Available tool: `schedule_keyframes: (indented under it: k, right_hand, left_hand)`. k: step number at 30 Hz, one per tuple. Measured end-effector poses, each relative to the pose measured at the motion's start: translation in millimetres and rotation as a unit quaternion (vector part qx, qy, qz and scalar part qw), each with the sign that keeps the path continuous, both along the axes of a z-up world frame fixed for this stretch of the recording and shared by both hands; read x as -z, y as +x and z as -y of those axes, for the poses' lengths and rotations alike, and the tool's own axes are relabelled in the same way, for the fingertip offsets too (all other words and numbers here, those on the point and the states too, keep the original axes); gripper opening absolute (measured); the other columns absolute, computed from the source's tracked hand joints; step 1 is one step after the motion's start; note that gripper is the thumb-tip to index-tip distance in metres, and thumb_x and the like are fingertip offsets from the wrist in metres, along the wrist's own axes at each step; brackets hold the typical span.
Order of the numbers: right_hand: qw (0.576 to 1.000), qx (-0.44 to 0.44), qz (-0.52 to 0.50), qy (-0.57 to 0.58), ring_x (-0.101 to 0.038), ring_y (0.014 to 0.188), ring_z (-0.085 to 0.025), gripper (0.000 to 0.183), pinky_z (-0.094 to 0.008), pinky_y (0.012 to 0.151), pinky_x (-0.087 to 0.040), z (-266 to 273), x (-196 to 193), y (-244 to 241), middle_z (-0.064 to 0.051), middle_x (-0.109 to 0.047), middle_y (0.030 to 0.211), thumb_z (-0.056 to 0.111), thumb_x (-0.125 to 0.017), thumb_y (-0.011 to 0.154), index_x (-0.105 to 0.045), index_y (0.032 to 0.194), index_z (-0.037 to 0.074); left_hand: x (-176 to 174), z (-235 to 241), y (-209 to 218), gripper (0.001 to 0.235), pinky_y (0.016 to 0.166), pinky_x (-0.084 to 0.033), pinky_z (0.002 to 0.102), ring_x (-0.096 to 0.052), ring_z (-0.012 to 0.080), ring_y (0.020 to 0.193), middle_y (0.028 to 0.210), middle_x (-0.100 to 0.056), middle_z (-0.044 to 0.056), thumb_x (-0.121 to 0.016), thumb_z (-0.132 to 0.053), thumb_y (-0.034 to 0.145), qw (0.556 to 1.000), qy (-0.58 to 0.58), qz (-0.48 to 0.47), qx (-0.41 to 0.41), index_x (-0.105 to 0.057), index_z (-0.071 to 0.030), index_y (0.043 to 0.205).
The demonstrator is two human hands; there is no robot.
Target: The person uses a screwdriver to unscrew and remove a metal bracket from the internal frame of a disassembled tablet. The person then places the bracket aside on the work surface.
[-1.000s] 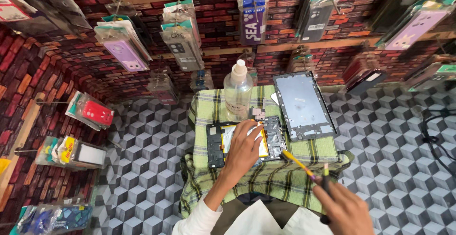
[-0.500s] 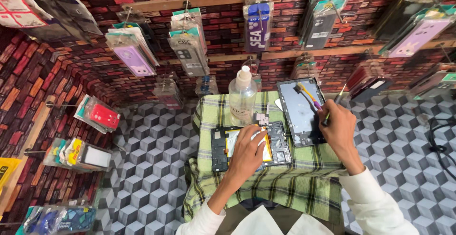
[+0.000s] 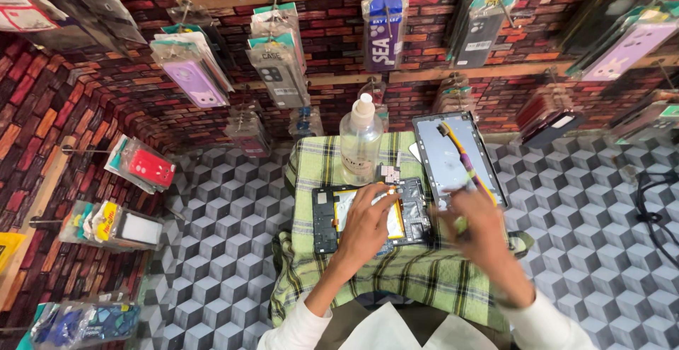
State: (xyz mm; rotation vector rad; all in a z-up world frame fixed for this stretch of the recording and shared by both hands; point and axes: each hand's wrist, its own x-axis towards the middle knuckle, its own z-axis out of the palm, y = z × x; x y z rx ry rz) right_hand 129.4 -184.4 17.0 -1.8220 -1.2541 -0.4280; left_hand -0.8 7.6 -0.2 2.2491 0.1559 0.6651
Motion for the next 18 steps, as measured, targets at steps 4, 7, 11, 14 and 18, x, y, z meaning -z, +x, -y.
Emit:
schedule_keyframes:
  k: [4, 7, 11, 14, 18]
  right_hand:
    - [0.982, -0.126, -0.004, -0.142, -0.061, 0.106, -0.037, 0.034, -0.048, 0.083, -0.05, -3.6, 4.6, -53.8, -0.012, -0.066, 0.125, 0.019, -0.082, 0.074, -0.054, 0.084, 0.005]
    - [0.976, -0.143, 0.018, -0.161, -0.056, 0.118, -0.039, 0.032, -0.05, 0.09, -0.046, -10.7, 5.8, -63.3, -0.012, -0.064, 0.135, 0.02, -0.081, 0.076, -0.056, 0.09, 0.005]
    - [0.973, -0.141, 0.017, -0.182, -0.053, 0.123, -0.039, 0.029, -0.051, 0.094, -0.043, -14.4, 8.5, -64.5, -0.011, -0.064, 0.138, 0.017, -0.079, 0.079, -0.055, 0.09, 0.006]
    - [0.973, -0.143, 0.012, -0.179, -0.053, 0.124, -0.04, 0.028, -0.053, 0.097, -0.041, -17.6, 11.0, -71.0, -0.013, -0.065, 0.135, 0.015, -0.079, 0.078, -0.054, 0.088, 0.007]
    - [0.979, -0.12, 0.02, -0.161, -0.052, 0.12, -0.042, 0.034, -0.055, 0.094, -0.039, -25.3, 15.7, -87.2, -0.016, -0.064, 0.127, 0.02, -0.082, 0.076, -0.056, 0.091, 0.005]
  left_hand:
    - [-1.8, -3.1, -1.1, 0.042, 0.101, -0.048, 0.046, -0.06, 0.0375, 0.12, 0.127, -0.064, 0.016, -0.054, 0.011, 0.085, 0.999, -0.035, 0.026, 0.009, -0.071, -0.002, 0.12]
    - [-5.6, -4.0, -1.1, 0.037, 0.099, -0.049, 0.045, -0.062, 0.0371, 0.117, 0.125, -0.065, 0.016, -0.053, 0.008, 0.09, 0.998, -0.047, 0.037, 0.006, -0.071, -0.002, 0.12]
    - [-10.4, -4.9, -1.1, 0.03, 0.094, -0.05, 0.042, -0.064, 0.0354, 0.11, 0.119, -0.067, 0.016, -0.05, -0.002, 0.1, 0.997, -0.077, 0.031, 0.006, -0.068, -0.001, 0.123]
    - [-12.5, -4.4, -1.4, 0.03, 0.094, -0.05, 0.041, -0.065, 0.0347, 0.11, 0.118, -0.069, 0.017, -0.045, -0.008, 0.105, 0.995, -0.095, 0.036, -0.001, -0.066, -0.001, 0.125]
    - [-13.7, -6.0, -1.6, 0.033, 0.094, -0.051, 0.04, -0.066, 0.0338, 0.11, 0.118, -0.07, 0.017, -0.043, -0.015, 0.107, 0.991, -0.125, 0.036, -0.011, -0.065, -0.001, 0.127]
